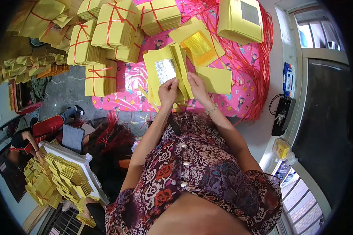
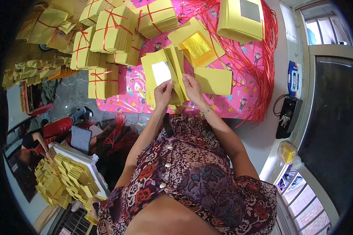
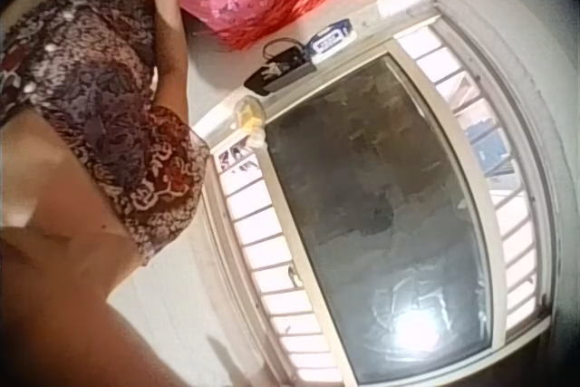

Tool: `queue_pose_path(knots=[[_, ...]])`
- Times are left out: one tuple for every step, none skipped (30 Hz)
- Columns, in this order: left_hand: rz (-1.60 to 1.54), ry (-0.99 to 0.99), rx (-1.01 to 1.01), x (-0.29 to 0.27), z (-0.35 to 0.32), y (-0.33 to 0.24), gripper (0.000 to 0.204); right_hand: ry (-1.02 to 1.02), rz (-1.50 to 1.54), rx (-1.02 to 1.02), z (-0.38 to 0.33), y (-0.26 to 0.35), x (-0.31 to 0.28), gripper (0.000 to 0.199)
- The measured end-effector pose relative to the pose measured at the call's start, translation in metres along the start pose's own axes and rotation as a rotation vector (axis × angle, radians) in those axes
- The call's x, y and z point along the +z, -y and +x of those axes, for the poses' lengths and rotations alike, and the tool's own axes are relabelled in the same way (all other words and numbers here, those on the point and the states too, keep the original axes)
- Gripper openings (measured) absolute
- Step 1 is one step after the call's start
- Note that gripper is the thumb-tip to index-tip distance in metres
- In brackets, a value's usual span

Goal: Inspecting and sorting bundles of yellow paper with silver foil inserts.

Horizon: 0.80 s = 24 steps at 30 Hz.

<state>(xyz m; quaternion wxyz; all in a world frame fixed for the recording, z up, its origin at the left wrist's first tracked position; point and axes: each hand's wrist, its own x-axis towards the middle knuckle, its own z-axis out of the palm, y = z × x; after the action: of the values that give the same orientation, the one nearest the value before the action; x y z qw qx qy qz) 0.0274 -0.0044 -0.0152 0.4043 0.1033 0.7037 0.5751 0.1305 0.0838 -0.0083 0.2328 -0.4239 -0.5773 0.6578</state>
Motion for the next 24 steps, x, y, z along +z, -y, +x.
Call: queue_pose_path(knots=[[-0.008,0.002,-0.005,0.0,0.0,0.0,0.025,-0.008,-0.015,-0.007,0.0,0.001,0.0,0.027],[-0.017,0.004,-0.009,0.0,0.0,0.001,0.025,-0.016,-0.03,-0.015,0.0,0.001,0.0,0.027],[-0.017,0.004,-0.009,0.0,0.001,0.001,0.025,-0.016,-0.03,-0.014,0.0,0.001,0.0,0.027],[-0.012,0.002,-0.001,0.0,0.001,0.002,0.025,-0.016,-0.032,-0.013,0.001,0.002,0.0,0.027],[-0.008,0.0,0.007,0.0,0.001,0.002,0.025,-0.016,-0.034,-0.012,0.001,0.002,0.0,0.027],[-0.007,0.002,0.007,0.0,0.001,0.003,0.025,-0.018,-0.034,-0.012,0.001,-0.001,0.0,0.027],[-0.009,0.001,0.007,0.0,0.002,0.004,0.025,-0.024,-0.038,-0.013,0.002,-0.003,0.0,0.027],[-0.011,0.0,0.007,0.001,0.002,0.005,0.025,-0.03,-0.042,-0.014,0.002,-0.006,-0.001,0.027],[-0.011,-0.002,0.007,0.0,0.002,0.005,0.025,-0.028,-0.043,-0.013,0.002,-0.004,0.0,0.027],[-0.021,0.0,0.011,0.0,0.001,0.005,0.026,-0.009,-0.007,0.003,0.002,-0.003,-0.001,0.028],[-0.032,0.001,0.016,0.0,0.001,0.004,0.026,0.011,0.028,0.019,0.002,-0.001,0.0,0.028],[-0.031,0.002,0.017,0.0,0.001,0.005,0.026,0.009,0.029,0.018,0.002,-0.002,-0.001,0.028],[-0.023,0.001,0.008,0.0,0.001,0.005,0.026,0.003,0.006,0.008,0.002,-0.002,-0.001,0.028],[-0.015,0.0,0.0,0.001,0.002,0.005,0.026,-0.004,-0.016,-0.002,0.002,-0.003,-0.002,0.029],[-0.016,0.0,0.0,0.001,0.002,0.005,0.026,-0.004,-0.017,-0.002,0.003,-0.004,-0.002,0.029],[-0.02,0.0,0.01,0.001,0.002,0.006,0.026,-0.004,-0.032,-0.006,0.003,-0.005,-0.002,0.029],[-0.025,-0.001,0.021,0.001,0.002,0.006,0.027,-0.005,-0.048,-0.01,0.003,-0.007,-0.002,0.03],[-0.025,-0.001,0.021,0.0,0.002,0.007,0.027,-0.004,-0.048,-0.01,0.003,-0.009,-0.002,0.03],[-0.007,0.003,0.021,-0.001,0.002,0.008,0.028,-0.01,-0.052,-0.016,0.004,-0.011,-0.002,0.03],[0.012,0.007,0.022,-0.001,0.003,0.009,0.028,-0.016,-0.056,-0.021,0.004,-0.013,-0.002,0.03],[0.012,0.007,0.021,-0.001,0.003,0.008,0.028,-0.017,-0.056,-0.021,0.004,-0.015,-0.002,0.03],[0.017,0.008,0.016,-0.002,0.003,0.008,0.029,-0.008,-0.035,-0.003,0.005,-0.017,-0.002,0.029],[0.022,0.008,0.011,-0.002,0.003,0.008,0.029,0.001,-0.015,0.014,0.006,-0.019,-0.002,0.029],[0.022,0.008,0.01,-0.001,0.003,0.007,0.029,0.001,-0.015,0.015,0.006,-0.02,-0.002,0.029]])
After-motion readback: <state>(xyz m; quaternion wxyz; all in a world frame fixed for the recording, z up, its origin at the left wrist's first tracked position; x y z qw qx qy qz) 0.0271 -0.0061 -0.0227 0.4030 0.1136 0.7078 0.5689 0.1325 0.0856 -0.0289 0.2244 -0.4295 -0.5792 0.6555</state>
